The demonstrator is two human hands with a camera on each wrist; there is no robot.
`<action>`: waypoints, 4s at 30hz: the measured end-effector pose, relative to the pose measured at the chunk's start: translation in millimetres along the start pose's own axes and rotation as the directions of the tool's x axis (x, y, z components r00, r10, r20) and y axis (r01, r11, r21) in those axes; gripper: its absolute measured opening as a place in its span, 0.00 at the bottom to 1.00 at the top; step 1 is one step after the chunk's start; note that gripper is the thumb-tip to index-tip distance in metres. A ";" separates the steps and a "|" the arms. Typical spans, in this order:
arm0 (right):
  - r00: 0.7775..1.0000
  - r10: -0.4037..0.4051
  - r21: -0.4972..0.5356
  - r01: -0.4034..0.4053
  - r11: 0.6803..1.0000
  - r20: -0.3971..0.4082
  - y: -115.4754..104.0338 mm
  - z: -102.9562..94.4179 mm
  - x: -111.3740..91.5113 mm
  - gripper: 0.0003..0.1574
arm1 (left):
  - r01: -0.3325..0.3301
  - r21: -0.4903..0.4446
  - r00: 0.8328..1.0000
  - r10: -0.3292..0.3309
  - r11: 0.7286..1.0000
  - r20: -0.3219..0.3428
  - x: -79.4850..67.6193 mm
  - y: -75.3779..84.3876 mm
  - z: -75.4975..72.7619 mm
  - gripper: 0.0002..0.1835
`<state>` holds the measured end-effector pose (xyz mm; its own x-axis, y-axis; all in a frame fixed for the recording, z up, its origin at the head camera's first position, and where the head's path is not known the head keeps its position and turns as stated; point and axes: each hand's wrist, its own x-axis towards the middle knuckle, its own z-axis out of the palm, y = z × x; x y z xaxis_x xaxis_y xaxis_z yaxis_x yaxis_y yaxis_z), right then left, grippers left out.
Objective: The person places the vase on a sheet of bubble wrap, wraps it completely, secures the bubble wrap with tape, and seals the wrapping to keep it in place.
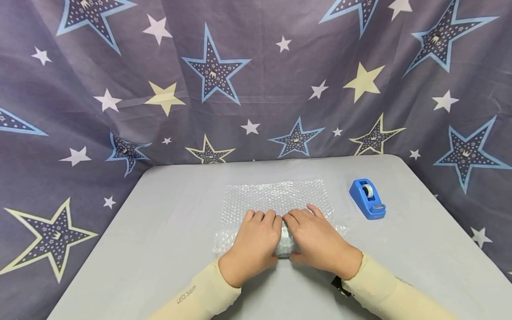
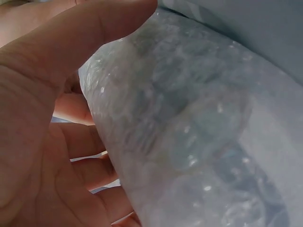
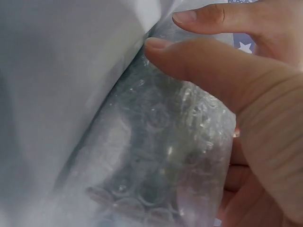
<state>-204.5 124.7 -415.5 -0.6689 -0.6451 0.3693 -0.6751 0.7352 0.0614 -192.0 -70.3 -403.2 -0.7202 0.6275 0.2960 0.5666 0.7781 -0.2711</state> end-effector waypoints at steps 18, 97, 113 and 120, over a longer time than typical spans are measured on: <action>1.000 0.012 0.011 -0.012 1.000 -0.010 2.4 3.9 1.0 0.55 | -0.002 -0.025 0.999 0.001 1.000 -0.039 2.5 -3.5 6.6 0.44; 0.995 -0.002 0.201 -0.019 0.979 0.104 15.4 0.2 -1.6 0.60 | -0.005 -0.146 1.000 0.007 0.989 0.013 -1.0 -6.3 2.7 0.37; 0.994 -0.007 0.223 -0.018 0.975 0.112 17.7 -1.2 -2.6 0.56 | 0.004 -0.171 0.999 0.002 0.985 0.039 0.4 -5.6 5.7 0.45; 0.993 -0.015 0.212 -0.010 0.977 0.117 17.9 -1.7 -3.3 0.56 | 0.006 -0.163 1.000 -0.001 0.987 0.028 -0.1 -4.0 5.3 0.46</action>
<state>-213.8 140.3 -414.1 -0.6902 -0.6762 0.2577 -0.7191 0.6806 -0.1400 -196.3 -73.7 -407.0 -0.7316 0.6256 0.2707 0.6204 0.7757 -0.1160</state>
